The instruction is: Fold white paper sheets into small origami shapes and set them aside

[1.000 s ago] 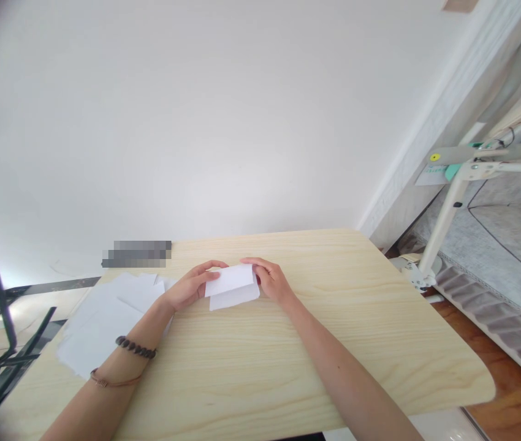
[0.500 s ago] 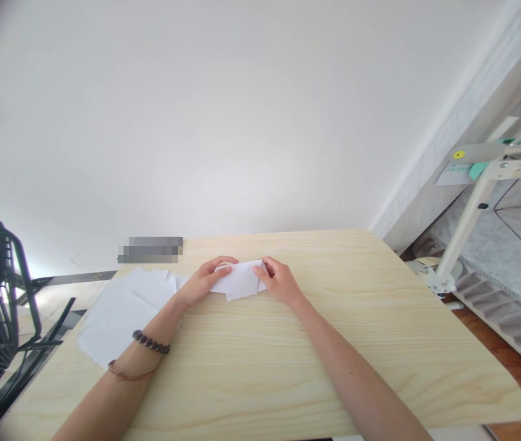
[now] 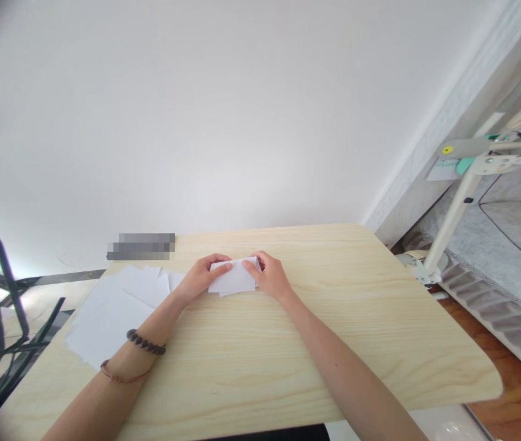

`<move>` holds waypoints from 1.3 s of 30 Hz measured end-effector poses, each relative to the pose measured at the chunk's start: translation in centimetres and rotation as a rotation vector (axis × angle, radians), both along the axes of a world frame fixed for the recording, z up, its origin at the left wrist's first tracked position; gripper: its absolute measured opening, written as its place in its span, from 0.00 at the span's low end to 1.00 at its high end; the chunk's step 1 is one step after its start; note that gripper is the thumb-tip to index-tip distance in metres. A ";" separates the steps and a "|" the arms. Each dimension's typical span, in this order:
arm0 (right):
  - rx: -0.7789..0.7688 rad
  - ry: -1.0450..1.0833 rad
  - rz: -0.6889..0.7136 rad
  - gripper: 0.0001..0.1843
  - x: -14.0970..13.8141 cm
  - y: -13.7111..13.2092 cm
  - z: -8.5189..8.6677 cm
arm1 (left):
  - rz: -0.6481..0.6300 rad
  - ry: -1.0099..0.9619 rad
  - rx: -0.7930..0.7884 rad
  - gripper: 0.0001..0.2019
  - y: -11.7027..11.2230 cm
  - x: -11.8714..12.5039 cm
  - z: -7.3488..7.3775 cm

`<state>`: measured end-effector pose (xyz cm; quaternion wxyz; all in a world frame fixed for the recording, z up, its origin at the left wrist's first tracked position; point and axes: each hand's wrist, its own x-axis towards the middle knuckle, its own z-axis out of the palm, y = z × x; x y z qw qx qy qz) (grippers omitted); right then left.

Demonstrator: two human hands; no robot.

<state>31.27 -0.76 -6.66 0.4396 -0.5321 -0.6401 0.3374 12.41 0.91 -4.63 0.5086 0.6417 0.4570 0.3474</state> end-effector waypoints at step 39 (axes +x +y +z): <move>-0.039 0.011 0.098 0.17 0.5 0.1 -0.2 | 0.023 -0.058 -0.093 0.19 0.0 0.1 -0.2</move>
